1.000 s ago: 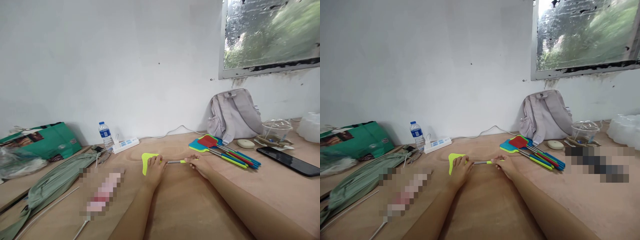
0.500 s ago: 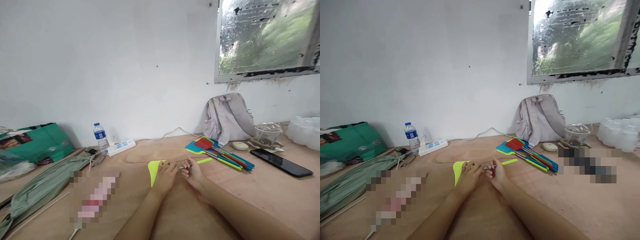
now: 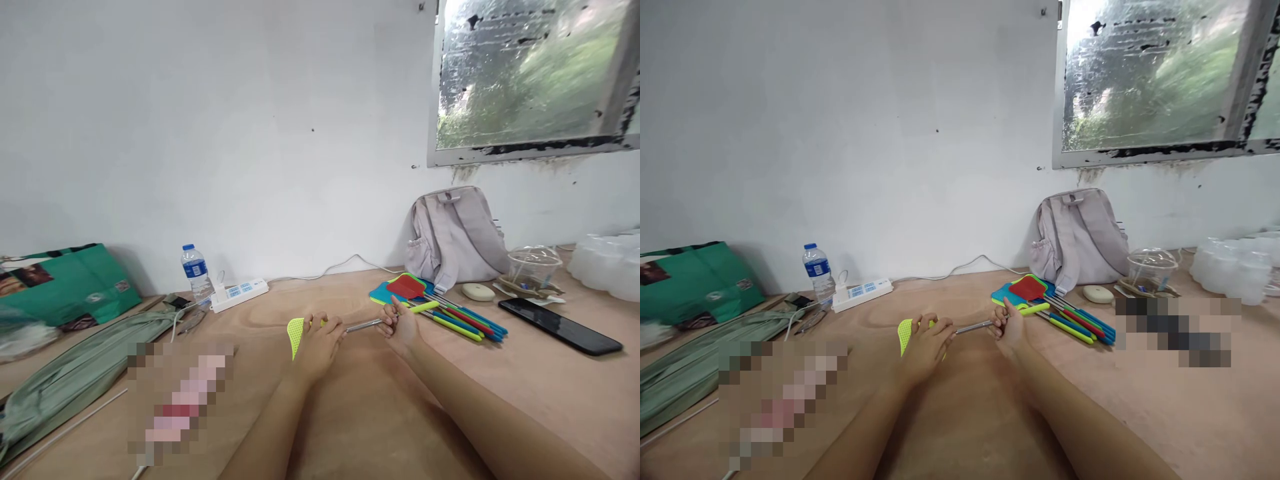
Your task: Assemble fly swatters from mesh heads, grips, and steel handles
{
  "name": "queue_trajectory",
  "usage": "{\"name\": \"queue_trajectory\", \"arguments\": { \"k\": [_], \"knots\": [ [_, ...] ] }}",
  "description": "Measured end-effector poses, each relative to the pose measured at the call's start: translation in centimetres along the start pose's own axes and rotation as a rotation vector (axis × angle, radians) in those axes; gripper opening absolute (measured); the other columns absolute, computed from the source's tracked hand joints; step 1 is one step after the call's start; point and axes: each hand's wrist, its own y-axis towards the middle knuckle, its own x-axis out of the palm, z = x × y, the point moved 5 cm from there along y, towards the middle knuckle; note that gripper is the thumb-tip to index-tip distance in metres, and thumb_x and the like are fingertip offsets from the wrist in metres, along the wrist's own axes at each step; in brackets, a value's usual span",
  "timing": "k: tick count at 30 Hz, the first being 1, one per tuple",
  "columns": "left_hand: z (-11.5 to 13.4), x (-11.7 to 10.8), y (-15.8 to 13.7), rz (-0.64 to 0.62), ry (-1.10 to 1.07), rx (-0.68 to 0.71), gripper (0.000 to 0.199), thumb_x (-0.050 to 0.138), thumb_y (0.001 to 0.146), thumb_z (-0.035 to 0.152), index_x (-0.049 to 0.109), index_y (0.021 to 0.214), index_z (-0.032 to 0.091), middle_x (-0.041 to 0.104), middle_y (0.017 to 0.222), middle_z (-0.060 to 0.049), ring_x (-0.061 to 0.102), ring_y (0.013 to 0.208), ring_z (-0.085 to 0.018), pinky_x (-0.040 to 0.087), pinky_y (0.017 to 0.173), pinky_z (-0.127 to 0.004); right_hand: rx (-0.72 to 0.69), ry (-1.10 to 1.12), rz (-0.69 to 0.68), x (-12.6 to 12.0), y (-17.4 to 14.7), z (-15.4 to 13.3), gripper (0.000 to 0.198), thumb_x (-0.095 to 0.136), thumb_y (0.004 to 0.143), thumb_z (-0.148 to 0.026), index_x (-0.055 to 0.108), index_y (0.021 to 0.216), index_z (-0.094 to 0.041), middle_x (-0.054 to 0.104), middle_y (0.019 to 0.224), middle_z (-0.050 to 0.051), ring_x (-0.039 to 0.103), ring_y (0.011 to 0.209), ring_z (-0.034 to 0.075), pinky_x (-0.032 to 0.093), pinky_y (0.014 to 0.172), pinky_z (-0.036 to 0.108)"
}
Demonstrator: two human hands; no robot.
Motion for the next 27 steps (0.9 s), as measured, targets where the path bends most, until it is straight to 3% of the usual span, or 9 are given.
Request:
{"name": "queue_trajectory", "arguments": {
  "k": [8,16,23,27],
  "knots": [
    [-2.3,-0.9,-0.5,-0.068,-0.085,-0.011,0.027,0.033,0.086,0.028,0.059,0.092,0.027,0.057,0.098,-0.001,0.038,0.093,-0.020,0.024,0.082,-0.039,-0.113,-0.110,-0.002,-1.9,0.4,-2.0,0.056,0.033,0.073,-0.062,0.017,0.040,-0.021,0.022,0.036,-0.005,0.017,0.029,0.007,0.017,0.031,0.024],
    [-3.8,-1.4,-1.3,-0.093,-0.116,-0.044,0.027,0.032,0.086,0.027,0.059,0.090,0.027,0.058,0.096,0.000,0.038,0.093,-0.020,0.024,0.082,-0.039,-0.078,-0.062,0.030,-2.9,0.7,-2.2,0.053,0.039,0.074,-0.057,0.017,0.041,-0.021,0.024,0.037,-0.004,0.019,0.030,0.007,0.018,0.031,0.024],
    [-4.5,-1.3,-1.7,-0.110,-0.120,-0.041,0.027,0.033,0.086,0.027,0.059,0.084,0.026,0.058,0.097,-0.001,0.038,0.092,-0.020,0.023,0.084,-0.041,-0.113,-0.090,0.038,-5.4,0.3,-3.2,0.050,0.040,0.075,-0.052,0.017,0.043,-0.021,0.024,0.037,-0.004,0.020,0.030,0.007,0.019,0.032,0.024],
    [-4.5,-1.1,-1.9,-0.125,-0.130,-0.035,0.026,0.032,0.086,0.027,0.058,0.084,0.026,0.058,0.095,0.000,0.039,0.092,-0.020,0.024,0.082,-0.040,-0.059,0.001,0.103,-6.8,0.0,-2.8,0.047,0.041,0.077,-0.044,0.018,0.043,-0.021,0.026,0.038,-0.004,0.020,0.029,0.007,0.018,0.032,0.025]
  ]
}}
